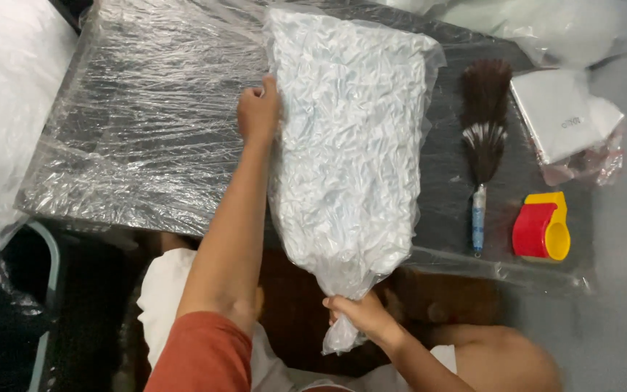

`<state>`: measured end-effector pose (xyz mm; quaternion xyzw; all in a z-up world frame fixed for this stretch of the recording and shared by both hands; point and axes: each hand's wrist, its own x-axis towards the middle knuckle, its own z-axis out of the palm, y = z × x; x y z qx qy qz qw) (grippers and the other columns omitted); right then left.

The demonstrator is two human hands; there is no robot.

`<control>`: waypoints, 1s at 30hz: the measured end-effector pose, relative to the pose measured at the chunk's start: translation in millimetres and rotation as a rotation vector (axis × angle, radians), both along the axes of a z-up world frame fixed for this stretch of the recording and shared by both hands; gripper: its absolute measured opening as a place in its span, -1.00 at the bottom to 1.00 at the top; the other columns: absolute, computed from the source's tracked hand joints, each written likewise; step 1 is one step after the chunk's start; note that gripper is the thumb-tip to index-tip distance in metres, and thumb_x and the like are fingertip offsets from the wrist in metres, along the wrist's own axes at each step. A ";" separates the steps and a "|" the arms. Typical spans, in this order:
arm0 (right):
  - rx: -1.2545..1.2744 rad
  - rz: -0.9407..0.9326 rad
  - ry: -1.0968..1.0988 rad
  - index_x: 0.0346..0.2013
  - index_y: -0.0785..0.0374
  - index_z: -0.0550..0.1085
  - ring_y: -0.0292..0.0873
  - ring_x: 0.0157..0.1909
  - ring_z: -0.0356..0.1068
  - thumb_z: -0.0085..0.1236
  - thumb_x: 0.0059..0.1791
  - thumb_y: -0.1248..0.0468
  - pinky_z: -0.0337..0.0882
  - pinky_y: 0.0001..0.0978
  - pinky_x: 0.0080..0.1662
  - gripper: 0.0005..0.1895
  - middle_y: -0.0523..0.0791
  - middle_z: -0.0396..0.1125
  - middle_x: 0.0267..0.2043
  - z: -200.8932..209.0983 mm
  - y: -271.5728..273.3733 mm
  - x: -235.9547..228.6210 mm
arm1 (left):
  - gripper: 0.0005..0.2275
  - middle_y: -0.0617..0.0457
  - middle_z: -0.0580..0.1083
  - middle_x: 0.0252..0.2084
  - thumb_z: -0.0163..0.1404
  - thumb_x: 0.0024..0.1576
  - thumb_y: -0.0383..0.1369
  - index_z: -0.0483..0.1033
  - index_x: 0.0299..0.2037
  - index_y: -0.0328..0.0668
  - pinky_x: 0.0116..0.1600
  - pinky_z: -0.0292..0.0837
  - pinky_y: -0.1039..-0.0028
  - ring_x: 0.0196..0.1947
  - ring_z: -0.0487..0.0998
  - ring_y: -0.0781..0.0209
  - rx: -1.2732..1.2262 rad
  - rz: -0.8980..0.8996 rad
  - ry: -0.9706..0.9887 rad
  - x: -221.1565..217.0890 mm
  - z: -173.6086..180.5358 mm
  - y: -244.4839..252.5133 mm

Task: Vacuuming air out of a plastic bag containing a pillow and sealing it with tape to compress it.

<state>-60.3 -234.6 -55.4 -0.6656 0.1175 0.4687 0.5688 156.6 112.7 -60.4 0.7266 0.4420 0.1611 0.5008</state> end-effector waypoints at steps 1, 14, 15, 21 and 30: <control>0.000 -0.011 0.000 -0.39 0.49 0.52 -0.09 -0.55 0.33 0.17 -0.10 0.45 0.43 -0.27 -0.37 -0.92 0.00 0.33 -0.61 2.9 1.9 0.5 | -0.42 0.02 0.58 -0.36 -0.22 0.06 0.22 0.57 -0.23 -0.16 -0.14 0.49 0.35 -0.34 0.59 0.12 0.000 -0.011 0.000 10.4 -1.0 8.6; 0.058 0.078 -0.079 -0.30 0.43 0.53 -0.14 -0.52 0.36 0.17 -0.12 0.42 0.40 -0.36 -0.38 -0.86 -0.03 0.39 -0.54 0.4 6.2 -2.2 | -0.84 0.12 0.61 -0.31 -0.01 0.17 -0.27 0.60 -0.28 -0.13 -0.18 0.54 0.54 -0.34 0.58 0.34 -0.097 0.332 -0.536 67.9 -37.2 23.0; 0.111 0.104 -0.135 -0.35 0.41 0.54 -0.15 -0.53 0.34 0.15 -0.12 0.43 0.37 -0.38 -0.39 -0.91 -0.05 0.39 -0.56 1.7 7.0 -2.1 | -0.80 0.18 0.60 -0.29 -0.05 0.18 -0.22 0.60 -0.21 -0.06 -0.20 0.53 0.55 -0.35 0.57 0.37 0.094 0.339 -0.496 66.9 -37.1 21.1; 0.159 0.115 -0.264 -0.32 0.38 0.54 -0.17 -0.49 0.36 0.18 -0.17 0.44 0.41 -0.40 -0.35 -0.85 -0.08 0.40 -0.53 -6.7 8.3 -2.8 | -0.82 -0.10 0.37 -0.08 0.08 0.17 -0.45 0.40 -0.09 -0.31 0.10 0.40 0.23 -0.02 0.42 0.01 0.898 -0.086 -0.479 34.8 62.9 -46.8; 0.040 0.093 -0.209 0.32 0.41 0.31 0.14 0.33 0.31 0.38 -0.20 0.19 0.29 0.04 0.33 -0.16 0.16 0.33 0.27 -6.7 22.1 -11.9 | -0.75 0.05 0.50 0.02 -0.06 0.15 -0.19 0.62 -0.05 0.09 0.06 0.23 0.20 0.04 0.43 0.06 1.374 -1.244 0.213 -11.2 81.1 -264.1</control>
